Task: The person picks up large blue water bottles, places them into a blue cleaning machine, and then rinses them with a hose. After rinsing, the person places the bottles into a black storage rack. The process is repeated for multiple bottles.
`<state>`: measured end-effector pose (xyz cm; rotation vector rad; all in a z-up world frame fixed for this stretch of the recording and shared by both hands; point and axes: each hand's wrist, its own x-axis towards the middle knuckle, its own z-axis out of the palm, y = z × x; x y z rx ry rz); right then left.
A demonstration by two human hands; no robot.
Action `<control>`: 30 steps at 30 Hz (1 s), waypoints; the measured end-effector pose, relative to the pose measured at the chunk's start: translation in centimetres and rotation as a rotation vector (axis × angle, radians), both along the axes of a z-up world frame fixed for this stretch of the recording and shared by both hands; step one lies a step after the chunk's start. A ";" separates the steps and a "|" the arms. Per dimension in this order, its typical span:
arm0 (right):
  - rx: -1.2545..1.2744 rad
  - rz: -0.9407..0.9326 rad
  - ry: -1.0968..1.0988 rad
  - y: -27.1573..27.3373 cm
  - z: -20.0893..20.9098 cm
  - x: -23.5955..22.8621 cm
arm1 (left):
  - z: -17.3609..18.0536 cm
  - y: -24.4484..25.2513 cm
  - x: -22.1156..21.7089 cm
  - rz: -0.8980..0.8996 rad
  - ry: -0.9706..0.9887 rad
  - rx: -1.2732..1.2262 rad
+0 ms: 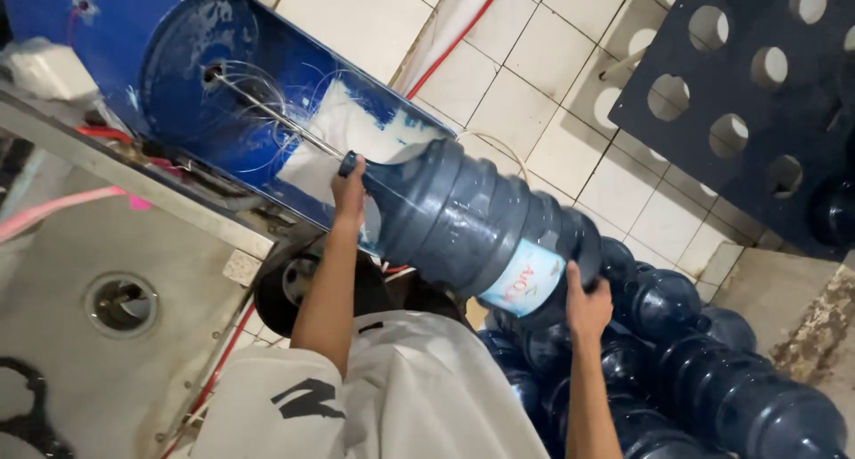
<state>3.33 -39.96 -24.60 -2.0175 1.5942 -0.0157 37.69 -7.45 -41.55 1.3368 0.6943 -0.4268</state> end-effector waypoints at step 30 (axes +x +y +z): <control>0.289 0.374 -0.168 17.4 1.6 18.5 | 28.3 29.2 19.7 -0.409 -0.478 1.334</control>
